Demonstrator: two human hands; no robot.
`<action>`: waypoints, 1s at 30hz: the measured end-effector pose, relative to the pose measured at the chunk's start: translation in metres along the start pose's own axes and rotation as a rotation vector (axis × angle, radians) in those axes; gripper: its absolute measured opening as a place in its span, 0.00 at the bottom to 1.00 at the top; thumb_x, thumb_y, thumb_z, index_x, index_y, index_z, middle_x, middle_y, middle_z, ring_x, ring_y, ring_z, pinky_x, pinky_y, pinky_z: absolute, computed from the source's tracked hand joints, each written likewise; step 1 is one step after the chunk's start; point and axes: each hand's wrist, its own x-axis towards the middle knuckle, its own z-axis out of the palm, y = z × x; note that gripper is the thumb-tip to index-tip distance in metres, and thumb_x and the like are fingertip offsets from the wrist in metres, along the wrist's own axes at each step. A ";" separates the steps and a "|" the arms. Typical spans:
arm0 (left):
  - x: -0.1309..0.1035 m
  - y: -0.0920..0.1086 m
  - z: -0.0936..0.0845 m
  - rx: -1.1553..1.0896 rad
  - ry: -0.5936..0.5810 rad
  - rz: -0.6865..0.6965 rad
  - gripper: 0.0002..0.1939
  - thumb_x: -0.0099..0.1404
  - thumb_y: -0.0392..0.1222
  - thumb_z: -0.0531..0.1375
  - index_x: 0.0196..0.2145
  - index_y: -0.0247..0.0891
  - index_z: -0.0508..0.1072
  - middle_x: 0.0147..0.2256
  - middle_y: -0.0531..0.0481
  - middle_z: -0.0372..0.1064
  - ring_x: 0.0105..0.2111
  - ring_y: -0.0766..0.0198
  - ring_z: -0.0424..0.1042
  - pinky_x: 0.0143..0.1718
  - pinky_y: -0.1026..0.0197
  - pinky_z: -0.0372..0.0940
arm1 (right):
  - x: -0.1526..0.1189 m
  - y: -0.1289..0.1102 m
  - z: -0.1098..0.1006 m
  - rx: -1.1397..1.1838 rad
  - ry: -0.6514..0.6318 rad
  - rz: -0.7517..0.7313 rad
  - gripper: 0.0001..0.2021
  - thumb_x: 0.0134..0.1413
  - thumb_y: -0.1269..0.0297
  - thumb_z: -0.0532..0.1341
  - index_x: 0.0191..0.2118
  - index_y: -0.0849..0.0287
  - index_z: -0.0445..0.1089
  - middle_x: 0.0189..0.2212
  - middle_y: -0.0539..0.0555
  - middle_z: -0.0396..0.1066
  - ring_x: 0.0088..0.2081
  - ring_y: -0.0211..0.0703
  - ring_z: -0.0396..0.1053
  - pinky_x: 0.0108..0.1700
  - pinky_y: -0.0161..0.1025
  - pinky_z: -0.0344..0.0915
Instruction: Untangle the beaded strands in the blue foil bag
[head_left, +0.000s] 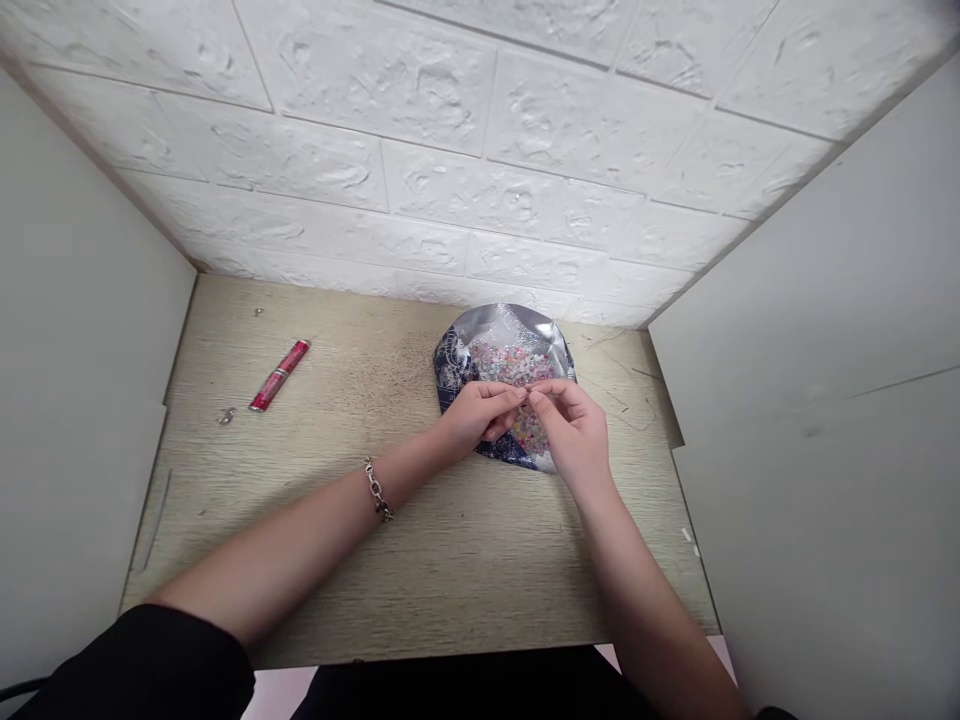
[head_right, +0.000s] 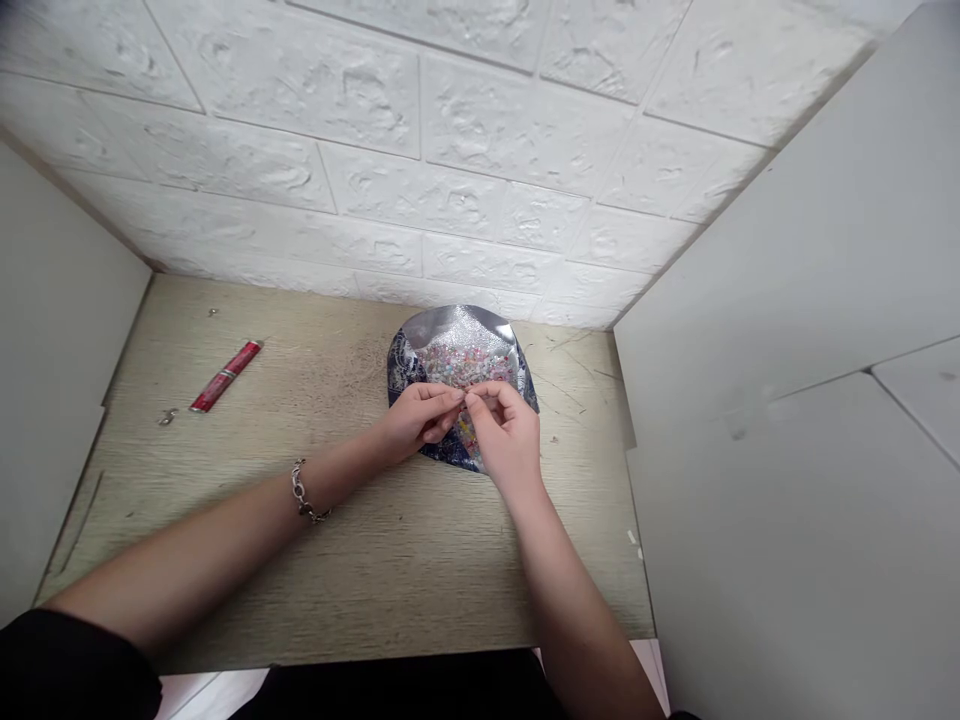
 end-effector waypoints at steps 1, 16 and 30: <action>0.000 0.000 0.000 0.000 -0.001 -0.002 0.19 0.50 0.50 0.61 0.15 0.33 0.61 0.12 0.59 0.54 0.09 0.80 0.47 0.11 0.69 0.38 | 0.000 0.000 0.000 -0.002 -0.001 0.005 0.06 0.44 0.61 0.60 0.27 0.58 0.66 0.22 0.48 0.67 0.28 0.37 0.65 0.32 0.36 0.61; 0.001 0.000 0.001 -0.083 -0.004 -0.034 0.13 0.51 0.46 0.60 0.21 0.33 0.64 0.14 0.58 0.59 0.08 0.80 0.49 0.10 0.71 0.38 | 0.001 0.005 -0.001 -0.033 -0.034 0.009 0.07 0.45 0.60 0.59 0.29 0.57 0.66 0.24 0.48 0.68 0.28 0.37 0.64 0.31 0.35 0.61; 0.003 -0.003 -0.001 -0.084 -0.006 -0.037 0.08 0.51 0.41 0.59 0.25 0.34 0.65 0.14 0.58 0.60 0.08 0.79 0.49 0.10 0.71 0.40 | 0.001 0.006 0.000 -0.027 -0.057 0.001 0.06 0.46 0.61 0.58 0.29 0.57 0.66 0.23 0.48 0.68 0.27 0.37 0.65 0.32 0.36 0.60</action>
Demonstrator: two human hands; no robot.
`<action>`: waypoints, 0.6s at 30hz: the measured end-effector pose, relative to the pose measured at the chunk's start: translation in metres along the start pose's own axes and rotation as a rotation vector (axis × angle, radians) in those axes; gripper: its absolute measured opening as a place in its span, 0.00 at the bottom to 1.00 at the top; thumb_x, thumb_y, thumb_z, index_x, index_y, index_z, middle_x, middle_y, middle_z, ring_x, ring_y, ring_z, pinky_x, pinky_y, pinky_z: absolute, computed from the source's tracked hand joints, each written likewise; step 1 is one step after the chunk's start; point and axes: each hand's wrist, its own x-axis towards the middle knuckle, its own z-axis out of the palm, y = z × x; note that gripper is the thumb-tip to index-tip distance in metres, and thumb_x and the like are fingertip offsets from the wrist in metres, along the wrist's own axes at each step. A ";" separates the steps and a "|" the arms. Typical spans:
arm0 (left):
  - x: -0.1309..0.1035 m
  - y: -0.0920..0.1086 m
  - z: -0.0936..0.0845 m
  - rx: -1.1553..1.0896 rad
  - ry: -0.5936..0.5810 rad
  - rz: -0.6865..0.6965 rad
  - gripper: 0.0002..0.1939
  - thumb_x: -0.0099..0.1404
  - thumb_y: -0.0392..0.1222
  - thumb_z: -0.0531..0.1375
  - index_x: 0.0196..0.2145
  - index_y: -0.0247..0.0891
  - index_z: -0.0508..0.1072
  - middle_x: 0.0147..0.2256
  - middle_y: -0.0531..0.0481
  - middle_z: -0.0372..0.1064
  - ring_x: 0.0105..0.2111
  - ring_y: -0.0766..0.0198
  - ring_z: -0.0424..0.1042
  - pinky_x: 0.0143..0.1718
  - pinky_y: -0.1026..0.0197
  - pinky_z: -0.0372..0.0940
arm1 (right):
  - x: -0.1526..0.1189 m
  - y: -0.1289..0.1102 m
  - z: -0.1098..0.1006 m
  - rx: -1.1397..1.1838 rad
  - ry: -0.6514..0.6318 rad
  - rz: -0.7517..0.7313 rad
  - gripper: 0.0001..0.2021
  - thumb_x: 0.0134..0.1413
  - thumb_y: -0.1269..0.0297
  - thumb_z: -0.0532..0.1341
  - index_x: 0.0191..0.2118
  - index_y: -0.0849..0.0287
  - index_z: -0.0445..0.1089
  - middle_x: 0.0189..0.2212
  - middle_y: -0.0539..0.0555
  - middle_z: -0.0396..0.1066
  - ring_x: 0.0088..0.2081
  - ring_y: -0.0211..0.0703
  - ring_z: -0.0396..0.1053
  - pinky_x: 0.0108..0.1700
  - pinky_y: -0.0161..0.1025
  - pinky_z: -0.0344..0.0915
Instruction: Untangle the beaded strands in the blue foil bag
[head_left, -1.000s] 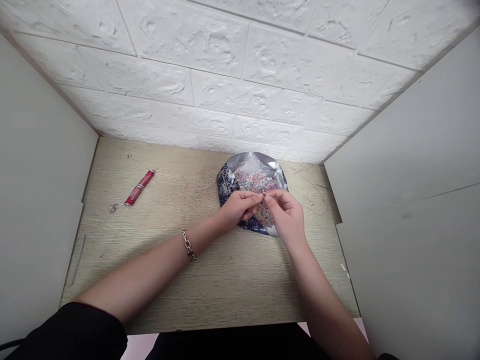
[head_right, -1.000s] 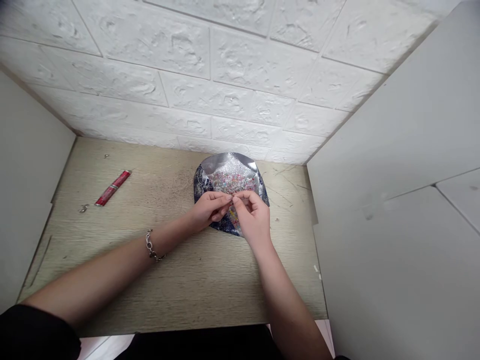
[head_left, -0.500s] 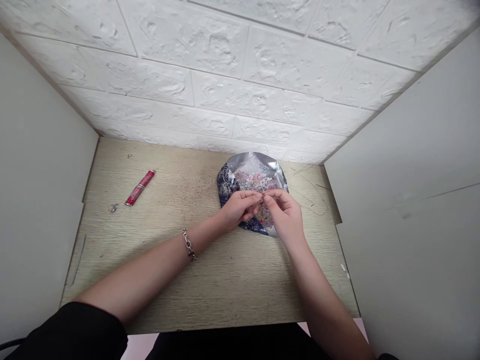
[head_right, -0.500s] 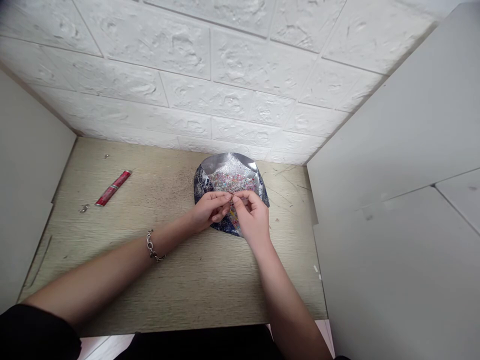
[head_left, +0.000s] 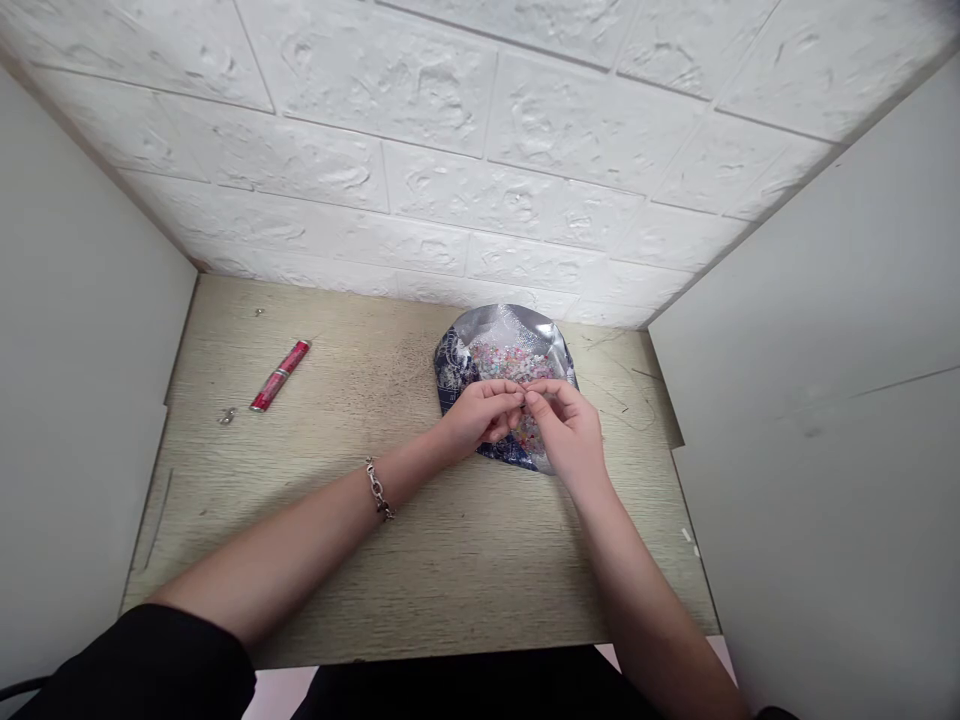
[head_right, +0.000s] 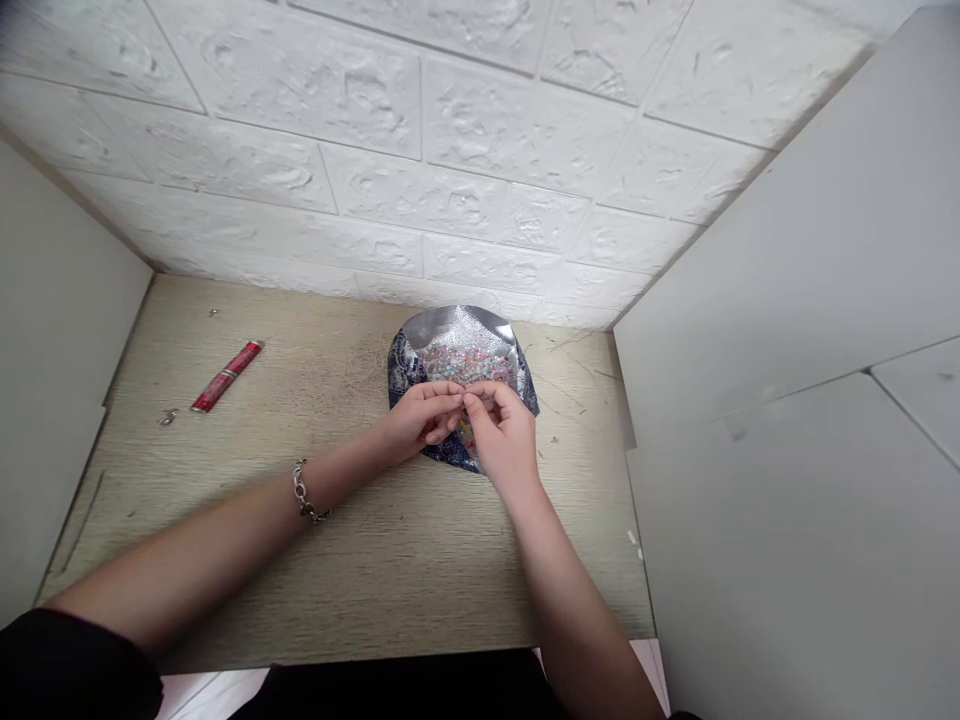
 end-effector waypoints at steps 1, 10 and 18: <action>0.000 0.000 0.000 0.008 0.001 0.003 0.09 0.51 0.42 0.60 0.24 0.34 0.65 0.14 0.58 0.60 0.08 0.80 0.49 0.10 0.71 0.40 | 0.000 0.000 0.000 0.002 0.005 0.005 0.06 0.46 0.61 0.59 0.29 0.57 0.66 0.24 0.48 0.68 0.27 0.37 0.64 0.31 0.36 0.60; -0.002 0.000 0.001 -0.001 0.028 0.021 0.12 0.49 0.45 0.62 0.26 0.34 0.65 0.23 0.55 0.66 0.11 0.81 0.52 0.11 0.71 0.40 | 0.002 0.000 0.000 0.148 0.011 0.040 0.06 0.46 0.61 0.59 0.30 0.57 0.66 0.21 0.46 0.66 0.26 0.35 0.64 0.33 0.36 0.63; -0.002 -0.001 0.001 0.004 0.042 0.025 0.12 0.49 0.46 0.62 0.24 0.34 0.66 0.17 0.59 0.59 0.10 0.79 0.51 0.11 0.71 0.39 | 0.005 0.000 -0.001 0.457 0.050 0.184 0.08 0.40 0.61 0.64 0.27 0.58 0.68 0.31 0.49 0.69 0.29 0.33 0.66 0.36 0.36 0.66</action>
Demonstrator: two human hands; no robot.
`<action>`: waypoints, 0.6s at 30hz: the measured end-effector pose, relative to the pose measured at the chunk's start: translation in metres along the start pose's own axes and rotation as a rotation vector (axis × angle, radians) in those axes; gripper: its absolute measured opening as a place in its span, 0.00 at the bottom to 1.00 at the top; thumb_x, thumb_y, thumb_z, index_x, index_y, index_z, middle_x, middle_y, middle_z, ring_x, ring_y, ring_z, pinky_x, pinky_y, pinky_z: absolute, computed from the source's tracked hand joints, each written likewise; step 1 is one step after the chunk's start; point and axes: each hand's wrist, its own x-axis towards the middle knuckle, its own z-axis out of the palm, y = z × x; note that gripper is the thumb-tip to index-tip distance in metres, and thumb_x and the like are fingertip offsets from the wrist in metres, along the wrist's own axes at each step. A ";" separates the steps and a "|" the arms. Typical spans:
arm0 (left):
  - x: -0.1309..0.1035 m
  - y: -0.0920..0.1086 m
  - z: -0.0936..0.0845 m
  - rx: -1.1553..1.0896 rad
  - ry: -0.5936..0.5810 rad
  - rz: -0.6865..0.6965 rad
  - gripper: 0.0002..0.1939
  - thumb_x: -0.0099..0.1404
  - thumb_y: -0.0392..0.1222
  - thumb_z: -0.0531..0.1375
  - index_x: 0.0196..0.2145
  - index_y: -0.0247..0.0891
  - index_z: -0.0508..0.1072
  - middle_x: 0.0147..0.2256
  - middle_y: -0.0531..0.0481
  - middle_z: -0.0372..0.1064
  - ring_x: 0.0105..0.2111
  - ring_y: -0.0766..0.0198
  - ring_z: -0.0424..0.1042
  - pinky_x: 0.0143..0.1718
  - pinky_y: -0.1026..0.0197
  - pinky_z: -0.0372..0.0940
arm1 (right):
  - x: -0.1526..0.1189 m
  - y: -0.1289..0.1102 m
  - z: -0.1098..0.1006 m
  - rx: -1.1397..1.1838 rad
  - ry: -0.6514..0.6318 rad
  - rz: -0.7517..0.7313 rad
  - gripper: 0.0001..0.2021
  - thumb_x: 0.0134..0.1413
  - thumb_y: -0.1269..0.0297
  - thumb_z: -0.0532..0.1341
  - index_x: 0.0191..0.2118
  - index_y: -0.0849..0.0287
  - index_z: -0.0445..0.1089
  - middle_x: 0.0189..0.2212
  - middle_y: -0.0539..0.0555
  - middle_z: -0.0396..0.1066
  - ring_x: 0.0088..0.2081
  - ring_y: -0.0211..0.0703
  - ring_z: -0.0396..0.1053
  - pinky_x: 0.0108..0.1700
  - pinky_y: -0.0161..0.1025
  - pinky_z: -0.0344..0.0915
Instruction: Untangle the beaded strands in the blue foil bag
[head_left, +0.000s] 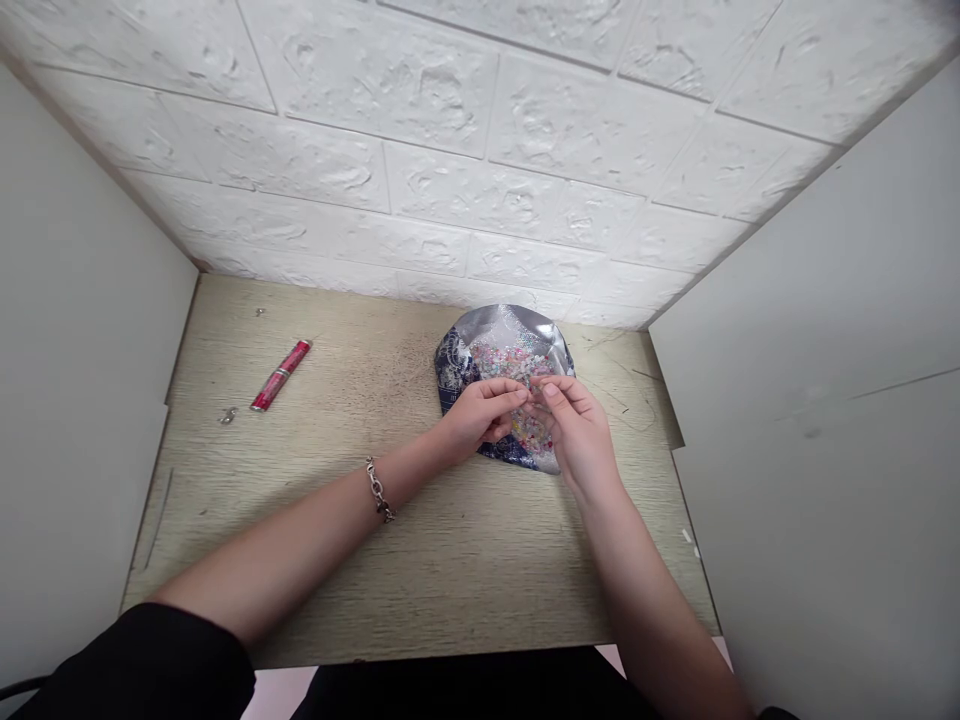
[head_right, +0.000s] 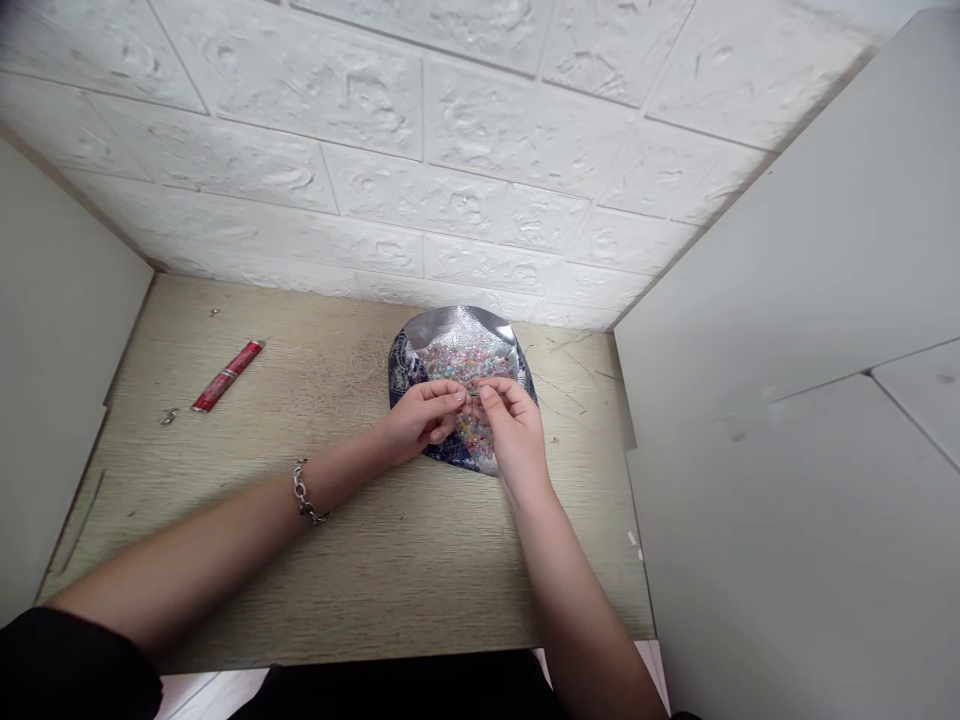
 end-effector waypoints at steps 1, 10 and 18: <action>0.000 0.000 0.000 0.005 0.002 0.000 0.12 0.49 0.46 0.62 0.24 0.33 0.66 0.17 0.58 0.60 0.10 0.80 0.51 0.11 0.71 0.39 | 0.000 -0.001 0.001 0.047 -0.002 0.034 0.08 0.39 0.61 0.65 0.27 0.58 0.68 0.30 0.49 0.69 0.29 0.33 0.66 0.35 0.35 0.66; 0.000 0.001 0.001 0.035 0.017 0.002 0.13 0.49 0.45 0.62 0.21 0.32 0.66 0.15 0.59 0.57 0.10 0.80 0.51 0.11 0.71 0.39 | -0.002 0.001 0.004 0.191 -0.085 0.139 0.07 0.38 0.63 0.66 0.26 0.58 0.69 0.26 0.47 0.70 0.27 0.31 0.67 0.31 0.30 0.67; 0.000 0.001 0.003 -0.012 0.043 0.011 0.11 0.49 0.43 0.62 0.22 0.32 0.66 0.15 0.59 0.58 0.09 0.80 0.50 0.10 0.71 0.38 | -0.003 0.001 0.003 0.211 -0.063 0.164 0.08 0.38 0.64 0.66 0.27 0.59 0.69 0.28 0.48 0.70 0.30 0.32 0.68 0.35 0.32 0.68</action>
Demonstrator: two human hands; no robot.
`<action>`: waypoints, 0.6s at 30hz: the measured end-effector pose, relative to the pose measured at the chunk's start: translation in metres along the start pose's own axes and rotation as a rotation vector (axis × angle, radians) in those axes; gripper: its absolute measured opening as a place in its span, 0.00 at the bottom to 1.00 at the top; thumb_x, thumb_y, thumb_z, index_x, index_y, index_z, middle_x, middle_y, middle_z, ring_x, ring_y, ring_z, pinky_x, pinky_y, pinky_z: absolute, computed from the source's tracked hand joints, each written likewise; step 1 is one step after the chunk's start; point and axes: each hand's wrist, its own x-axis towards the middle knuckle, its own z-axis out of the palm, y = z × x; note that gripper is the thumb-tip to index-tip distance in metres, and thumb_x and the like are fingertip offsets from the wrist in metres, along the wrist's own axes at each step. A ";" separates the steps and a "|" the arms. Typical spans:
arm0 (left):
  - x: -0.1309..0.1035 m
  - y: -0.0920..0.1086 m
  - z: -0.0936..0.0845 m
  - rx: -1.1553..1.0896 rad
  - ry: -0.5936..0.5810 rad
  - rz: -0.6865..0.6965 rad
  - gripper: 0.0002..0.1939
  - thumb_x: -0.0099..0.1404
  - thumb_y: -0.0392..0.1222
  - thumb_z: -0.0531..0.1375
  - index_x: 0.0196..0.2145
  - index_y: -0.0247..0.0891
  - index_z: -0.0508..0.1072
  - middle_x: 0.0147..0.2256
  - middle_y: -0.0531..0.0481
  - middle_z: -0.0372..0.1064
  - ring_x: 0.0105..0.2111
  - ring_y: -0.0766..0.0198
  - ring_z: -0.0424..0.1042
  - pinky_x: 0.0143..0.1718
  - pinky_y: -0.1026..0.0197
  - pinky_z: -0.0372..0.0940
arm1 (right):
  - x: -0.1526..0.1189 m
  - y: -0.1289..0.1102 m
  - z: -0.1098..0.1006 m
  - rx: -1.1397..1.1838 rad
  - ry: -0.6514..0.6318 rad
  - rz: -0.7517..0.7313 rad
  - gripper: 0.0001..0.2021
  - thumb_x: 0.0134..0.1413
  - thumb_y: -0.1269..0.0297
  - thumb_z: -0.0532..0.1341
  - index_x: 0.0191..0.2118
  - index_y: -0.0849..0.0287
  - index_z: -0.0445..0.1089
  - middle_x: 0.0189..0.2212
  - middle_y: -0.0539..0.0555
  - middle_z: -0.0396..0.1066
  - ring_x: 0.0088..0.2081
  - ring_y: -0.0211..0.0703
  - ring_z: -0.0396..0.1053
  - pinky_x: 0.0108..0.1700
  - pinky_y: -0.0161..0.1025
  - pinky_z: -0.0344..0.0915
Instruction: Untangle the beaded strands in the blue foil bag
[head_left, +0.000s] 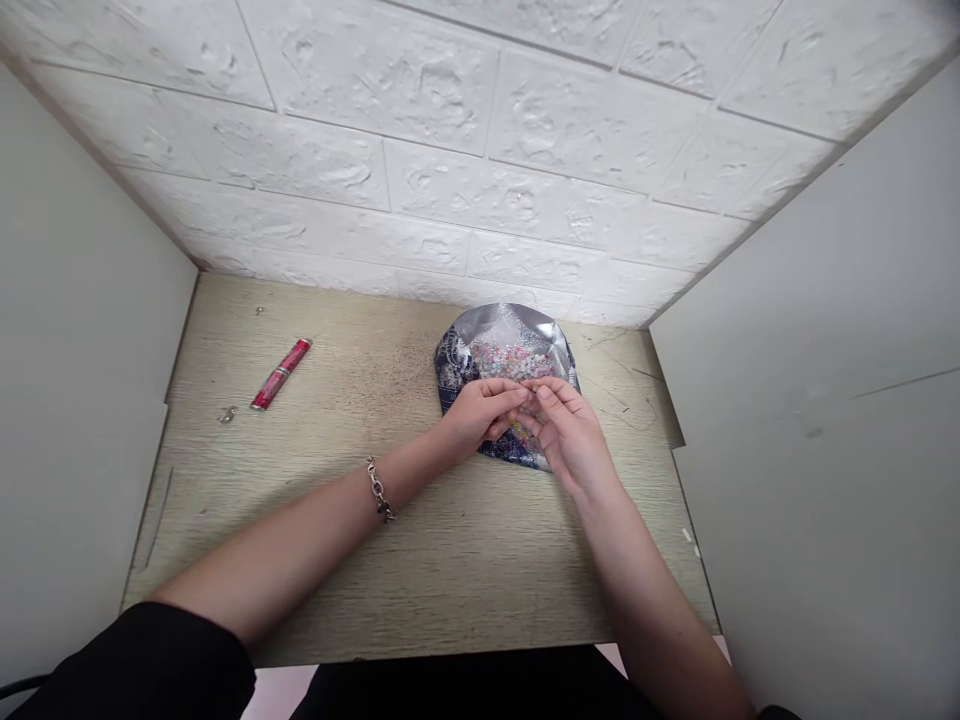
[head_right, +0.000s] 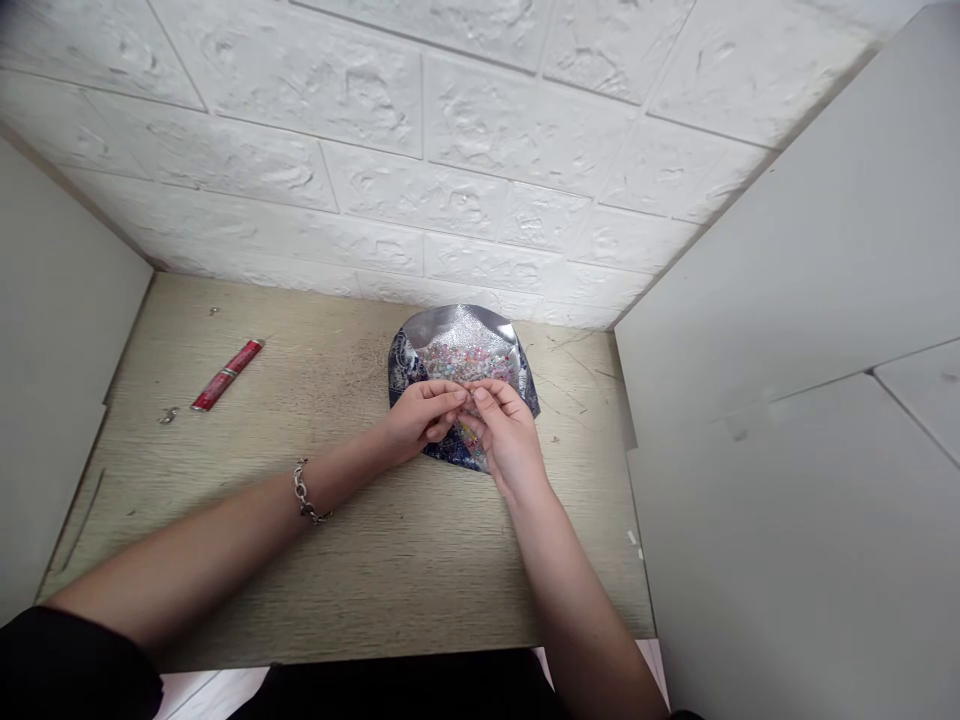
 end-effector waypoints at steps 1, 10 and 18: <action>0.000 0.000 0.000 -0.004 0.004 0.000 0.11 0.49 0.43 0.62 0.22 0.33 0.66 0.14 0.60 0.58 0.09 0.80 0.50 0.10 0.71 0.38 | 0.000 0.000 0.000 -0.002 0.004 0.004 0.08 0.38 0.64 0.66 0.27 0.59 0.69 0.28 0.48 0.70 0.31 0.32 0.68 0.35 0.32 0.68; 0.001 0.000 0.000 -0.014 0.006 -0.003 0.10 0.49 0.43 0.62 0.22 0.33 0.66 0.13 0.60 0.56 0.09 0.80 0.49 0.11 0.71 0.38 | -0.001 -0.001 0.001 -0.033 0.007 -0.007 0.07 0.39 0.64 0.65 0.27 0.58 0.68 0.28 0.48 0.70 0.31 0.33 0.68 0.35 0.34 0.68; 0.000 0.000 0.000 -0.016 0.001 -0.009 0.10 0.49 0.43 0.62 0.23 0.33 0.67 0.13 0.60 0.56 0.09 0.80 0.48 0.10 0.72 0.38 | -0.001 0.001 0.002 -0.066 0.017 -0.051 0.08 0.38 0.63 0.66 0.27 0.58 0.68 0.29 0.48 0.69 0.32 0.32 0.68 0.35 0.33 0.68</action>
